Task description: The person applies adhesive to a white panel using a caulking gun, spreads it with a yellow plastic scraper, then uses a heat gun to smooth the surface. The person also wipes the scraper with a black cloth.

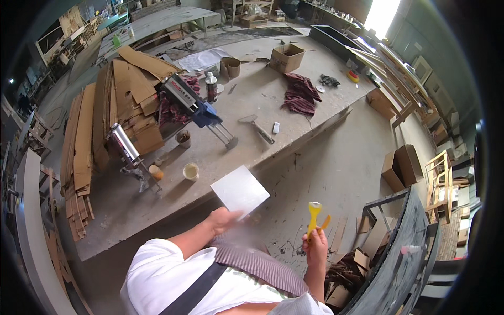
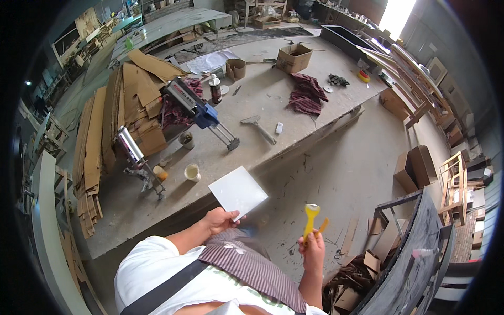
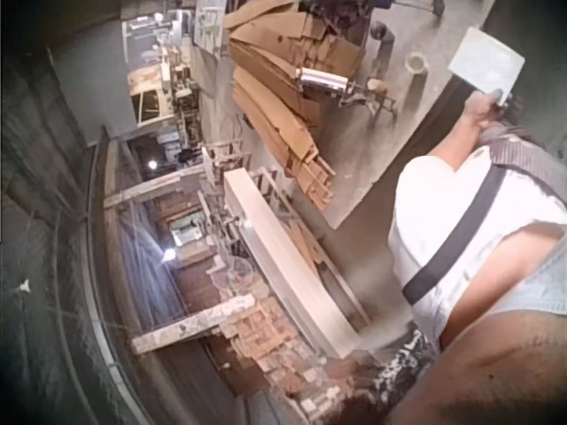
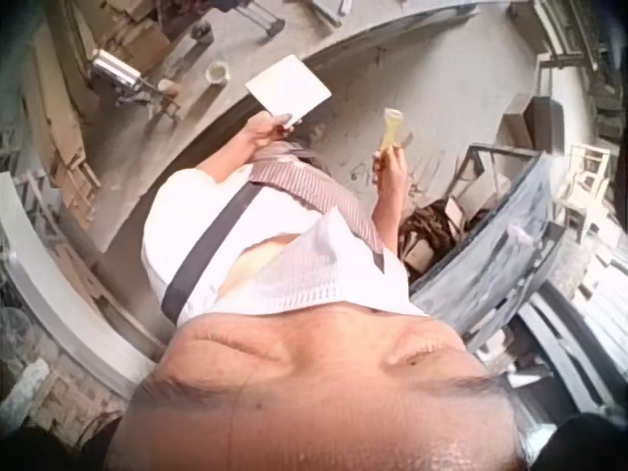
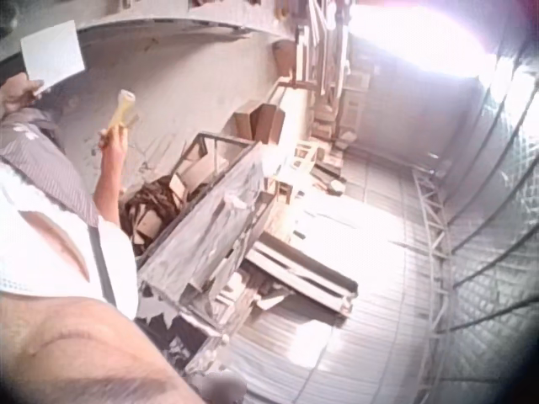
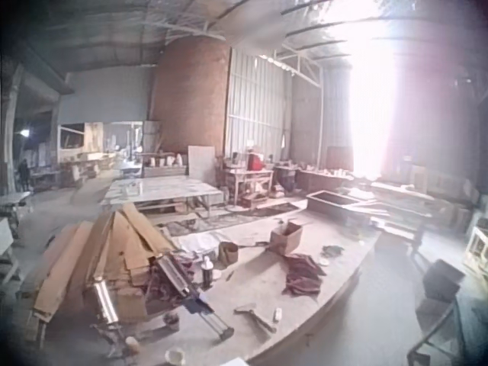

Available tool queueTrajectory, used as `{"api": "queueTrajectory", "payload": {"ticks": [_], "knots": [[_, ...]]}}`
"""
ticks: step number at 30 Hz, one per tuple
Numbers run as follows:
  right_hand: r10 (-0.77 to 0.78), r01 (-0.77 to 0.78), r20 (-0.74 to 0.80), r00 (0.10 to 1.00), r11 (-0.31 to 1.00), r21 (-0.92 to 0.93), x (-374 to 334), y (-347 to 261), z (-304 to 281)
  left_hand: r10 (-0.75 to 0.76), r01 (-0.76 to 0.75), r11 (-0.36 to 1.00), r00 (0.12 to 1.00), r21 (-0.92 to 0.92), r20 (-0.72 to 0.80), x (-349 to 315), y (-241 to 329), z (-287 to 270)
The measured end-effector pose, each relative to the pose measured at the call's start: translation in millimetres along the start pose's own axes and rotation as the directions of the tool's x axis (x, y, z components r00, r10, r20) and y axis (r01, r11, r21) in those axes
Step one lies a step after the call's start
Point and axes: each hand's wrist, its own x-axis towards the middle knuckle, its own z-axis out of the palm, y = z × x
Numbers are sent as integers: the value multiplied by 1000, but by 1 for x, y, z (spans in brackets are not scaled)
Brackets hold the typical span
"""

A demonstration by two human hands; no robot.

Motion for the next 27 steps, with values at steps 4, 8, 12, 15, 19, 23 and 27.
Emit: {"api": "queueTrajectory", "payload": {"ticks": [4, 8, 12, 15, 19, 23, 27], "knots": [[147, -132, 73, 986, 975, -177, 42, -7, 7, -46, 36, 997, 985, -65, -164, 83, 1, -8], [251, -248, -10, 968, 949, -194, 70, -28, -32, -64, 47, 995, 977, -88, -205, 150, 15, 19], [170, -187, -162, 972, 977, -99, 98, -61, -51, -62, 44, 996, 971, -82, -233, 215, 36, 24], [169, -187, -159, 973, 977, -105, 114, -76, -51, -37, 32, 999, 971, -23, -238, 252, 58, 24], [213, -228, -120, 970, 965, -131, 127, -77, -49, -36, 39, 999, 971, 9, -234, 270, 83, 27], [240, -250, -93, 966, 962, -108, 129, -60, -63, -19, 58, 992, 948, 112, -319, 240, 65, 20], [279, -291, -120, 953, 951, -102, 120, -54, -62, -35, 239, 875, 899, 420, -437, 222, 86, 11]]}}
